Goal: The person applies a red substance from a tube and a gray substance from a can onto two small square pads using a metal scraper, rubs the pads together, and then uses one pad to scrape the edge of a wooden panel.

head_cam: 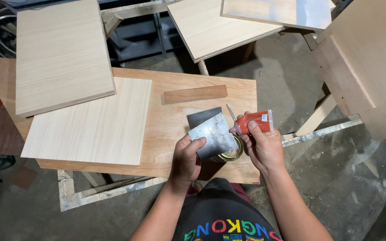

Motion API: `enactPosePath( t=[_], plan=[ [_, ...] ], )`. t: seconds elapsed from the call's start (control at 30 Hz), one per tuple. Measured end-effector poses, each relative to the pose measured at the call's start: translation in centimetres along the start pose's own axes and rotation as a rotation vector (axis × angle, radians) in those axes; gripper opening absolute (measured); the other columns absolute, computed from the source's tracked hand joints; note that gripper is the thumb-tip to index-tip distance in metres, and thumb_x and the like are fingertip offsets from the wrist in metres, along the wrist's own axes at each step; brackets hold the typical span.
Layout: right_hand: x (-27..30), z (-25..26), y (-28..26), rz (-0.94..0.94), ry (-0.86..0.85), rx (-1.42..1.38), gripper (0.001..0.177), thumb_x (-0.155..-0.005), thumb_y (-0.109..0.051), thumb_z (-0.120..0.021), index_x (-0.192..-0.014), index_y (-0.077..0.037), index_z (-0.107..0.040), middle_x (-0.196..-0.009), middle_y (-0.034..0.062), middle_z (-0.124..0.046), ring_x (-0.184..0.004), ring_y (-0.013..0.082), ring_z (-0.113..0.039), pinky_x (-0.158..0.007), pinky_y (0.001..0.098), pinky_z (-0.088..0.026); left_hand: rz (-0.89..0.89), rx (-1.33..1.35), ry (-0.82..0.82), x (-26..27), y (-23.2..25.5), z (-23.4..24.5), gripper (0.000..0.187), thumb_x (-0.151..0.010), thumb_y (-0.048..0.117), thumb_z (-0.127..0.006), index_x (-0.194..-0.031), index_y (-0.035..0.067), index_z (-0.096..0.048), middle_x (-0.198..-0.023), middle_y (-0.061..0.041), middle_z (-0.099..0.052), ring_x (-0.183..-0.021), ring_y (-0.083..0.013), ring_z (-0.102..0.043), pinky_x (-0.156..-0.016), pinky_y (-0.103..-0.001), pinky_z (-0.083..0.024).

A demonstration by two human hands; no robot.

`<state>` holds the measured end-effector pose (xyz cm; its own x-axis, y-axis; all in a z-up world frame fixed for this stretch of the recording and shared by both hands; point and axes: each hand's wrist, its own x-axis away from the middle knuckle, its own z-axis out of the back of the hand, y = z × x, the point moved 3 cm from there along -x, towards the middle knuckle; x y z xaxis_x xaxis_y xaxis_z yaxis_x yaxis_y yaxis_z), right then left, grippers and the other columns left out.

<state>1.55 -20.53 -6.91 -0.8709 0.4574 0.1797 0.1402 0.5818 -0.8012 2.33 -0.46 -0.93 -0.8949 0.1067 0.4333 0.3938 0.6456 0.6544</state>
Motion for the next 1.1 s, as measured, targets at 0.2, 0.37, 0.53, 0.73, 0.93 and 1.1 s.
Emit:
enactPosePath(
  t=[0.2, 0.37, 0.53, 0.73, 0.93, 1.1],
  plan=[
    [0.8, -1.2, -0.6, 0.052, 0.009, 0.086, 0.033, -0.100, -0.001, -0.075, -0.131, 0.010, -0.073, -0.112, 0.0302, -0.079, -0.086, 0.0290, -0.080, -0.075, 0.0433, -0.074, -0.029, -0.080, 0.002, -1.4, -1.5, 1.8, 0.011, -0.084, -0.002, -0.075, -0.094, -0.004, -0.073, -0.074, -0.018, -0.074, -0.069, -0.0200, -0.067, -0.071, -0.040, -0.063],
    [1.1, -1.9, -0.8, 0.107, -0.012, 0.266, 0.031, -0.101, -0.009, -0.077, -0.128, 0.005, -0.075, -0.103, 0.0235, -0.081, -0.049, 0.0151, -0.060, -0.029, 0.0260, -0.049, -0.105, -0.192, -0.019, -0.4, -0.9, 1.2, 0.009, -0.087, 0.000, -0.075, -0.096, -0.002, -0.075, -0.082, -0.013, -0.074, -0.084, -0.0152, -0.061, -0.081, -0.038, -0.061],
    [0.6, -1.4, -0.7, 0.172, -0.024, 0.347, 0.027, -0.101, -0.007, -0.076, -0.124, 0.007, -0.077, -0.092, 0.0223, -0.080, -0.035, 0.0119, -0.050, -0.024, 0.0253, -0.040, -0.160, -0.238, -0.045, 0.0, -0.9, 1.0, 0.015, -0.086, 0.001, -0.074, -0.100, -0.001, -0.078, -0.093, -0.009, -0.072, -0.095, -0.0135, -0.057, -0.093, -0.039, -0.059],
    [0.8, -1.6, -1.0, 0.204, -0.036, 0.378, 0.027, -0.099, -0.005, -0.078, -0.124, 0.005, -0.079, -0.076, 0.0214, -0.075, -0.035, 0.0127, -0.052, -0.024, 0.0268, -0.042, -0.190, -0.264, -0.062, -0.8, -1.9, 1.8, 0.023, -0.087, 0.003, -0.073, -0.108, -0.003, -0.080, -0.104, -0.010, -0.069, -0.105, -0.0149, -0.054, -0.102, -0.041, -0.055],
    [1.5, -2.2, -2.1, 0.256, -0.027, 0.490, 0.025, -0.099, -0.002, -0.080, -0.123, 0.005, -0.081, -0.099, 0.0190, -0.082, -0.079, 0.0122, -0.068, -0.068, 0.0329, -0.063, -0.193, -0.273, -0.063, -0.8, -1.8, 1.6, 0.020, -0.087, 0.001, -0.073, -0.105, -0.004, -0.080, -0.103, -0.007, -0.065, -0.103, -0.0140, -0.053, -0.099, -0.038, -0.054],
    [1.6, -2.0, -2.4, 0.280, -0.060, 0.562, 0.023, -0.101, -0.004, -0.079, -0.123, 0.003, -0.082, -0.103, 0.0183, -0.083, -0.088, 0.0115, -0.069, -0.080, 0.0329, -0.063, -0.191, -0.273, -0.056, -0.6, -1.6, 1.5, 0.019, -0.087, 0.001, -0.072, -0.104, -0.004, -0.080, -0.103, -0.009, -0.067, -0.103, -0.0156, -0.054, -0.100, -0.039, -0.053]
  ],
)
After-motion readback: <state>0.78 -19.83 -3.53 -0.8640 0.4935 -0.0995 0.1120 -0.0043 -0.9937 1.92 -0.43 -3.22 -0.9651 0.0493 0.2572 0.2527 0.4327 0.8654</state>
